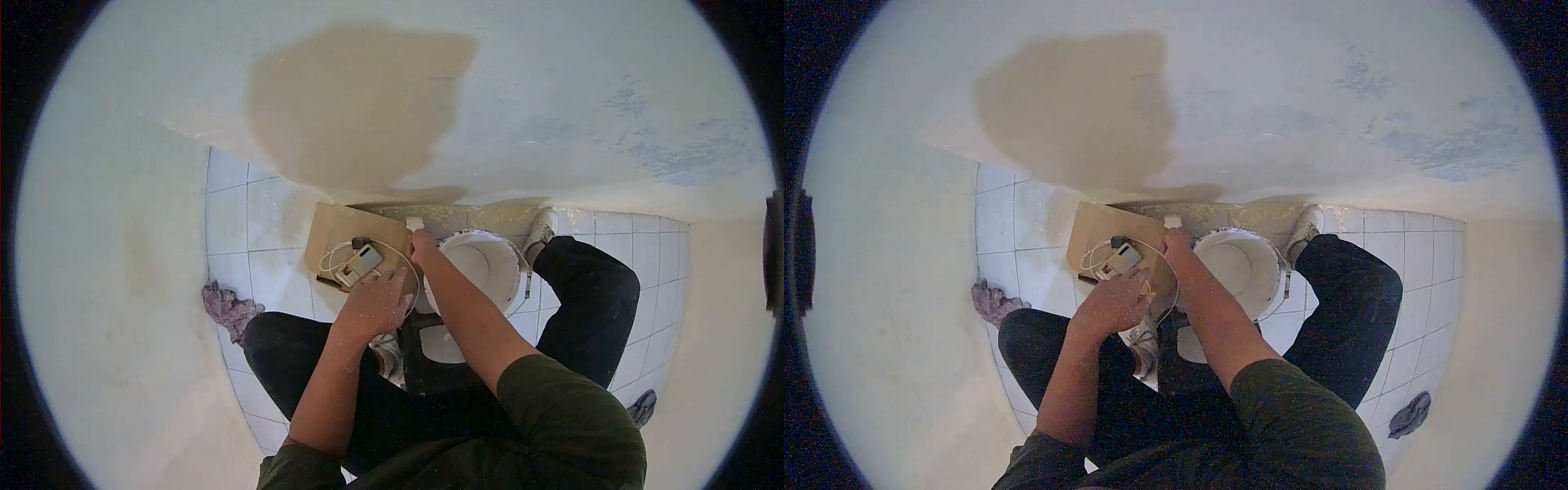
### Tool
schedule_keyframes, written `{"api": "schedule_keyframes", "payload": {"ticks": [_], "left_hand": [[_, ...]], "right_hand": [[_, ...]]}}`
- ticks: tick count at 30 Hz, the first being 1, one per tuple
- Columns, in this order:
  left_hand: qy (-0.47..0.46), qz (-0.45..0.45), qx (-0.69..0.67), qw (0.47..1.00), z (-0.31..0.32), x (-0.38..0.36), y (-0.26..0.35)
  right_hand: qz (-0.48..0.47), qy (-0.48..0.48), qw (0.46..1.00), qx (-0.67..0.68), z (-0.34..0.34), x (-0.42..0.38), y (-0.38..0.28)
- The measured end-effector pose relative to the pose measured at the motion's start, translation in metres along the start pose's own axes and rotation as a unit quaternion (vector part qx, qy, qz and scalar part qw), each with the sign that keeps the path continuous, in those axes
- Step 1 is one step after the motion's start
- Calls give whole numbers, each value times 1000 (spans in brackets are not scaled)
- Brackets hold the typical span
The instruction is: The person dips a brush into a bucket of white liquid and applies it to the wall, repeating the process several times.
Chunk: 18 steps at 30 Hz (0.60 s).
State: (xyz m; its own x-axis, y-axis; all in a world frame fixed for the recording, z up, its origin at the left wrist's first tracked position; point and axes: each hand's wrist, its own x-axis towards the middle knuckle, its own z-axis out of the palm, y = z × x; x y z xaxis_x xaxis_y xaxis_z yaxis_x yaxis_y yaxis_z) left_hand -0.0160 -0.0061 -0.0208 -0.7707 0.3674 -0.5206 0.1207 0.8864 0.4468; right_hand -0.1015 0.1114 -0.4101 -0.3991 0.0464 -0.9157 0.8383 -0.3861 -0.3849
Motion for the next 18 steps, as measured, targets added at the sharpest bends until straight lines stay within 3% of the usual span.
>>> {"api": "schedule_keyframes", "payload": {"ticks": [2, 7, 10, 13, 18], "left_hand": [[-50, -20, -16, 998, -10, 1, 6], [-57, -27, -14, 998, -13, -1, 7], [-58, -21, -12, 998, -12, -1, 5], [-49, -15, -12, 999, -14, -6, 9], [-55, -5, -13, 998, -14, -12, 13]], "right_hand": [[9, -14, 999, 30, -4, -8, -7], [-12, -56, 998, 4, -16, -59, -23], [-88, -82, 992, -32, -16, -92, -26], [-82, -159, 984, -7, -14, -149, -42], [-221, -283, 933, 30, -3, -192, -33]]}}
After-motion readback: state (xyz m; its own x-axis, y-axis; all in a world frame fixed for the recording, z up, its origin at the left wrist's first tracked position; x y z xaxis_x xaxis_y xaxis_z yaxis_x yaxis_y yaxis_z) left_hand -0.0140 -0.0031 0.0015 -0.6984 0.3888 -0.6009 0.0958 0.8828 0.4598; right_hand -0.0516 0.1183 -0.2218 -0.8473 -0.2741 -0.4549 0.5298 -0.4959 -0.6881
